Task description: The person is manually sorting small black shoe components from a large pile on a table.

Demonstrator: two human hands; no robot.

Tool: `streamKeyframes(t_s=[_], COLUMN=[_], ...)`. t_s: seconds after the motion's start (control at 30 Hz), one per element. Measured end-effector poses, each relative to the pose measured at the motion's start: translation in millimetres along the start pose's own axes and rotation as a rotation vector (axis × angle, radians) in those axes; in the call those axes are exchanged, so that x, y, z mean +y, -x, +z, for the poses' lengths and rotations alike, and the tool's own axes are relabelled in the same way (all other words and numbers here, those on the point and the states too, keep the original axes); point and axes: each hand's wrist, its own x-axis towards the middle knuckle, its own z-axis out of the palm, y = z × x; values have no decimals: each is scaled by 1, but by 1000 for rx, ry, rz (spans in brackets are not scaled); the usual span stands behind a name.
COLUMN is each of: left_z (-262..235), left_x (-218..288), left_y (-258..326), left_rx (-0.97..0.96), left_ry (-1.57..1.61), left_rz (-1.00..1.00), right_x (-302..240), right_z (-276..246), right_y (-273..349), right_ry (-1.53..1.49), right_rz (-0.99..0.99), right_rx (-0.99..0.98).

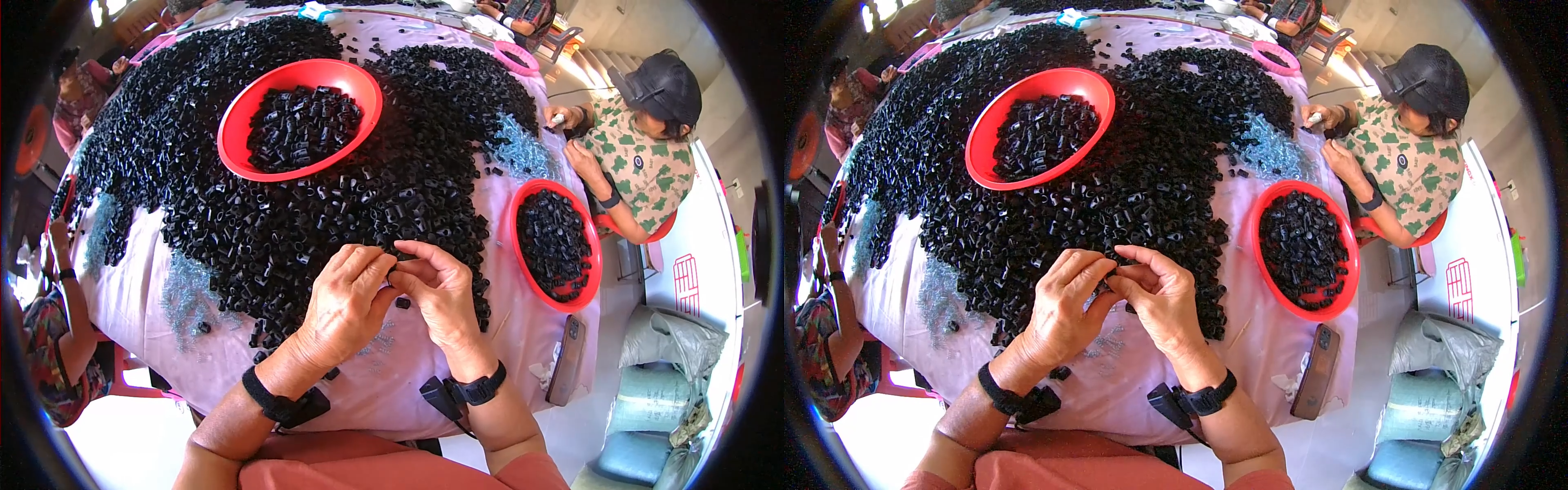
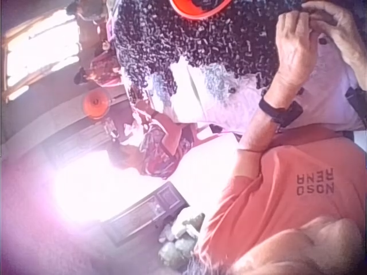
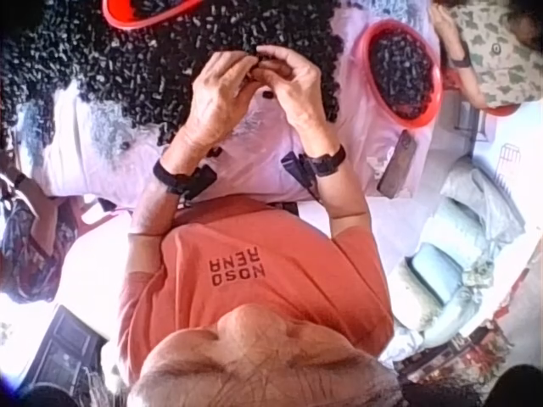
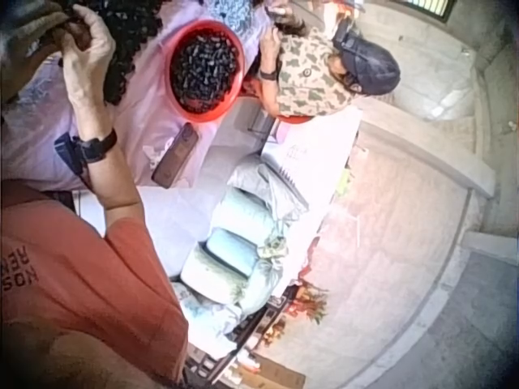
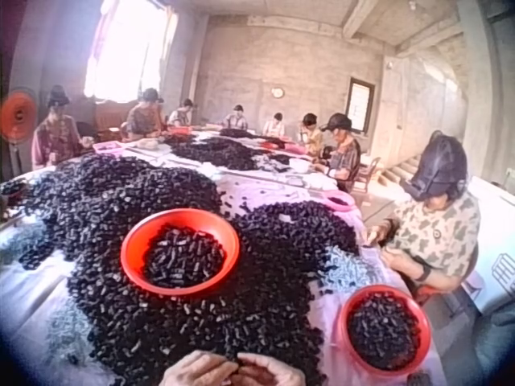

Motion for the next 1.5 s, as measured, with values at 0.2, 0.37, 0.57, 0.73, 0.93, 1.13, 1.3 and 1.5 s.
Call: streamKeyframes(t_s=[0.2,0.37,0.57,0.73,0.93,1.13,1.3,1.5], left_z=[-1,-2,-7,-16,-16,-26,-27,-31], left_x=[-1,-4,-3,-2,2,4,6,4], left_y=[1,1,-2,-3,-3,-8,-7,-9], left_rx=[19,21,-15,-27,-38,-103,-132,-114], left_ry=[12,0,21,76,153,254,248,206], left_rz=[4,-45,-87,-220,-317,-438,-444,-410], right_x=[-2,-1,2,-3,4,3,2,0], right_z=[0,-1,-4,0,0,-2,0,-1], right_y=[0,-2,-4,-2,-2,-2,-1,-1], right_ry=[-16,-156,-6,24,32,48,65,120], right_rz=[41,102,80,82,45,79,53,61], right_rx=[-15,-89,-33,-72,-97,-127,-145,-155])
